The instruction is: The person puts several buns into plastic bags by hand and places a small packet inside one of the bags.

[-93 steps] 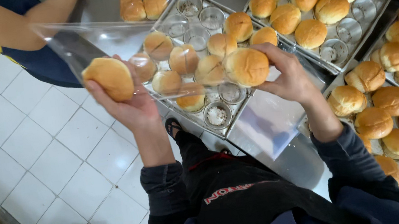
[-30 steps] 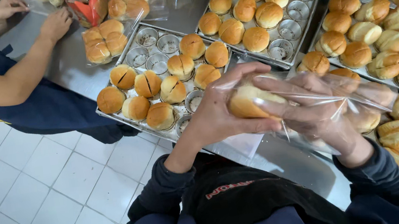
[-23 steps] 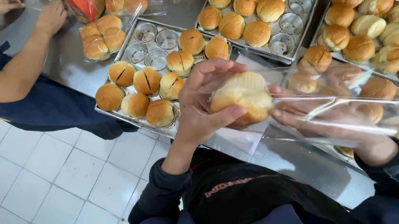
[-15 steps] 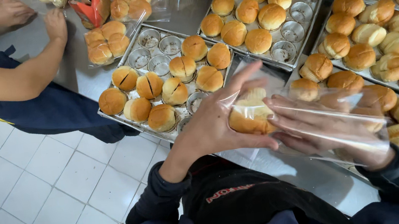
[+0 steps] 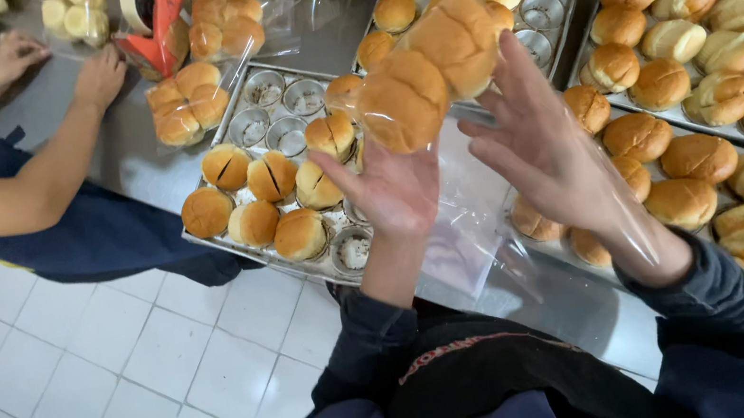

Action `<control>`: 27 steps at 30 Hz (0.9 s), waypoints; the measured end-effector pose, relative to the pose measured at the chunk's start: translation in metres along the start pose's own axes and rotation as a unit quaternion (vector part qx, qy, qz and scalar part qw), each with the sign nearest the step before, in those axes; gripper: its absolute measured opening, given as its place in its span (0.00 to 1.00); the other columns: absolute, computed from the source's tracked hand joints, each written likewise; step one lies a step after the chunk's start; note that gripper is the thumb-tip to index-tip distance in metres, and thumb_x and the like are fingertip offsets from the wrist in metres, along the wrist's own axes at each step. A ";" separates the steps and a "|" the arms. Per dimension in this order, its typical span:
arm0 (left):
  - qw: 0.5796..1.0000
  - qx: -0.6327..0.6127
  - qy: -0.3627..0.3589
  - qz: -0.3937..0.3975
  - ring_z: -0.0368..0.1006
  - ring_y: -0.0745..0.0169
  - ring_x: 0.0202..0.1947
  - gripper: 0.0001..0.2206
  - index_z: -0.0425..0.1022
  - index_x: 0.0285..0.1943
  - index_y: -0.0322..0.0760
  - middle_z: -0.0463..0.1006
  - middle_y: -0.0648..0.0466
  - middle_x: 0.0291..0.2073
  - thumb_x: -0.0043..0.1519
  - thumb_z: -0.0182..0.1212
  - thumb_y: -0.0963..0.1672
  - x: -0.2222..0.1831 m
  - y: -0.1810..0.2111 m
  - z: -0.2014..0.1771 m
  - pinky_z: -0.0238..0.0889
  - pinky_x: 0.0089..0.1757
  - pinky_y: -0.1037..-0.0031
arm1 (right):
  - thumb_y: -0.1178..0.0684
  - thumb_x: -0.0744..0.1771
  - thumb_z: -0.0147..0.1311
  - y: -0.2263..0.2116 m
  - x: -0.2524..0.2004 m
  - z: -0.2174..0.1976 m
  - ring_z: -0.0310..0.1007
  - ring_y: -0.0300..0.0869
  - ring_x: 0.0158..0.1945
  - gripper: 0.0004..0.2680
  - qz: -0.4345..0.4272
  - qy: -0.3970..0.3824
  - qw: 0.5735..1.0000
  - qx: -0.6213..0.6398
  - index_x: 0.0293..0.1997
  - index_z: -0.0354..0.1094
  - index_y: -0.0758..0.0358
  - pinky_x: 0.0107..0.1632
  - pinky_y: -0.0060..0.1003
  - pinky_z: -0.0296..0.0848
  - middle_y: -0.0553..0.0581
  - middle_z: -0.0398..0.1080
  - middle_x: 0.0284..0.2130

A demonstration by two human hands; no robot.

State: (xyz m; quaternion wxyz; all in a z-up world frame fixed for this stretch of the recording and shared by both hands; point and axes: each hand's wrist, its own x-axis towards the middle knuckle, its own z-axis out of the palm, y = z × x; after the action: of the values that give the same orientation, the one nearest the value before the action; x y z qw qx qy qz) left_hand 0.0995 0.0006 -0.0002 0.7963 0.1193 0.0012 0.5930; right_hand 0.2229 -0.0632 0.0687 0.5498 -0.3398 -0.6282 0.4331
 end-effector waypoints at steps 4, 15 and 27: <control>0.997 -0.010 0.060 0.042 0.61 0.52 0.56 0.29 0.58 0.63 0.35 0.64 0.46 0.57 0.57 0.50 0.55 0.000 -0.009 -0.039 0.60 0.51 0.63 | 0.65 0.66 0.44 0.031 0.016 -0.020 0.58 0.54 0.56 0.23 -0.050 -0.066 0.906 -0.414 0.66 0.33 0.69 0.58 0.47 0.60 0.72 0.43 0.64; 0.981 -0.042 0.170 0.086 0.59 0.42 0.56 0.32 0.57 0.61 0.32 0.61 0.40 0.57 0.50 0.64 0.49 0.028 0.029 -0.072 0.64 0.49 0.54 | 0.58 0.67 0.39 0.037 0.008 -0.017 0.43 0.54 0.68 0.20 -0.006 -0.226 0.915 -0.333 0.66 0.37 0.66 0.67 0.45 0.46 0.66 0.43 0.64; 0.923 0.004 0.276 0.268 0.63 0.41 0.58 0.27 0.64 0.57 0.36 0.64 0.41 0.59 0.49 0.64 0.48 0.064 0.125 -0.079 0.64 0.55 0.50 | 0.55 0.62 0.62 0.177 0.051 -0.132 0.67 0.57 0.48 0.22 0.071 -0.022 0.890 -0.450 0.60 0.60 0.64 0.47 0.49 0.66 0.65 0.65 0.47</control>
State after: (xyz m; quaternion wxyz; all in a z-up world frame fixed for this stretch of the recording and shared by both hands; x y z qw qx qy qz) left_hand -0.0106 0.1095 -0.0437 0.5752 -0.0506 0.1913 0.7937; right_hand 0.3360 0.0751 -0.0709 0.2918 -0.5850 -0.7419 0.1491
